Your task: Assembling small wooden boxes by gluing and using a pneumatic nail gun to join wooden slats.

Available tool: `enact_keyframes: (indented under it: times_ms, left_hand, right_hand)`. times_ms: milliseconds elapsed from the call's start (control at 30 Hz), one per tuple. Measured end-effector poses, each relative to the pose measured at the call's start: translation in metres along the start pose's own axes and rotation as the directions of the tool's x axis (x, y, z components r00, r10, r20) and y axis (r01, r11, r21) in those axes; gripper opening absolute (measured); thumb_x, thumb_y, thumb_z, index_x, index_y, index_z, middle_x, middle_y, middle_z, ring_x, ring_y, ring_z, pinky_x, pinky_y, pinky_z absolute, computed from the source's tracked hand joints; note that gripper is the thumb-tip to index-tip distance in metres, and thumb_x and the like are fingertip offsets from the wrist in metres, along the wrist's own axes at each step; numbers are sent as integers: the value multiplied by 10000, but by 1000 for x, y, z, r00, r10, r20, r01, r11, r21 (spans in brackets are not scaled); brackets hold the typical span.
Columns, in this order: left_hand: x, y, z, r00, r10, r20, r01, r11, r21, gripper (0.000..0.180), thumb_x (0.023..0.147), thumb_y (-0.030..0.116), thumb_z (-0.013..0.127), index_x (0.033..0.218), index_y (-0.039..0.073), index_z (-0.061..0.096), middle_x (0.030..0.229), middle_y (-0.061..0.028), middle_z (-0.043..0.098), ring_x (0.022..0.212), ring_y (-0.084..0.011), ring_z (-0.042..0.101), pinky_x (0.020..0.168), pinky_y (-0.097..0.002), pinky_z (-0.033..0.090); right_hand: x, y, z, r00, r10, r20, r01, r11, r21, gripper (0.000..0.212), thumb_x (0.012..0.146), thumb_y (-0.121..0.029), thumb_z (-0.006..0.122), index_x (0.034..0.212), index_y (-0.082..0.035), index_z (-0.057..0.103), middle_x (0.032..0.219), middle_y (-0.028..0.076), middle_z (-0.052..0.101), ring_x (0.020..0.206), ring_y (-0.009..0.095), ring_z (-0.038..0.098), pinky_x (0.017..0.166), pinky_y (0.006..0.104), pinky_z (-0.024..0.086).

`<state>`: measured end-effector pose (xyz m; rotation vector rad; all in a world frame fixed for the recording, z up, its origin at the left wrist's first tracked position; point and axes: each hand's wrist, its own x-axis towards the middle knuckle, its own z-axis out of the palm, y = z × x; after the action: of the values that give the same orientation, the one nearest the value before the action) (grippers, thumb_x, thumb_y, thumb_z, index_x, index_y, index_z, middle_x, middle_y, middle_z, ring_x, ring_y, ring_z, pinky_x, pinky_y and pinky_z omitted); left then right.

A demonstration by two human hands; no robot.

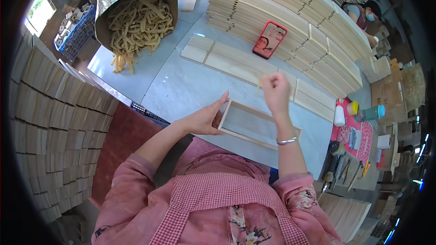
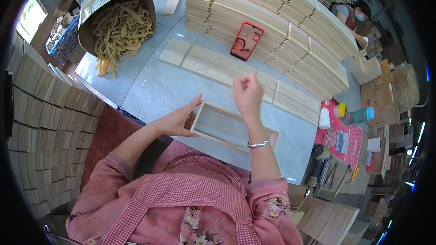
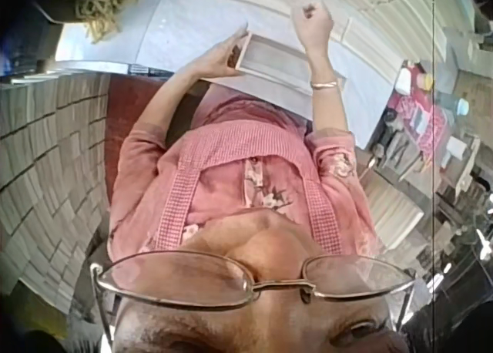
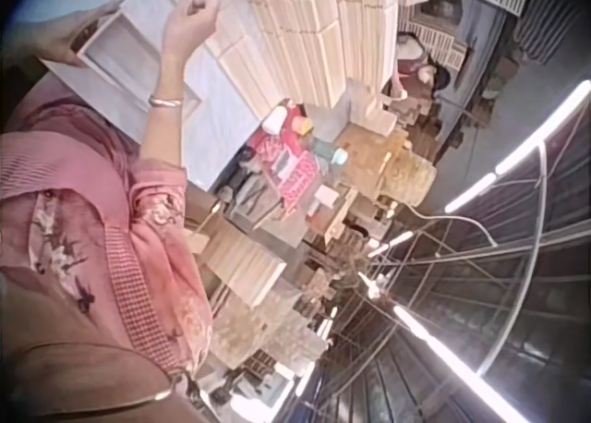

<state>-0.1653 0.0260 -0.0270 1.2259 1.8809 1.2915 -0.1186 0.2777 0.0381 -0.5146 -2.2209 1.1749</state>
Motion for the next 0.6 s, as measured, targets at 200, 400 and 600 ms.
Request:
enact_keyframes:
  times_ms: [200,400,600]
  left_hand:
    - [-1,11,1,995,-93,18,94,995,-20,1255,683,35,849,1629,88,26,1079,-163,632,733,-219,585,647,-310,505]
    - [-2,-2,6,995,-93,-22,93,996,14,1130,638,57,875,1575,69,244,843,-100,648,682,-196,567,621,-295,486]
    - [4,5,1,996,23,-82,-14,994,109,968,569,156,921,1405,40,446,1081,-127,646,869,-244,584,815,-340,510]
  right_hand:
    - [-43,-17,31,893,9,450,111,964,-241,187,809,-176,725,719,-42,631,579,16,570,507,164,461,527,309,402]
    - [-48,-23,37,769,-137,625,193,981,-22,173,820,-192,709,734,-45,677,614,34,599,543,193,480,562,315,413]
    - [-77,-47,0,767,-144,625,339,918,-205,197,857,-254,659,853,-57,649,861,106,683,730,315,634,623,404,493]
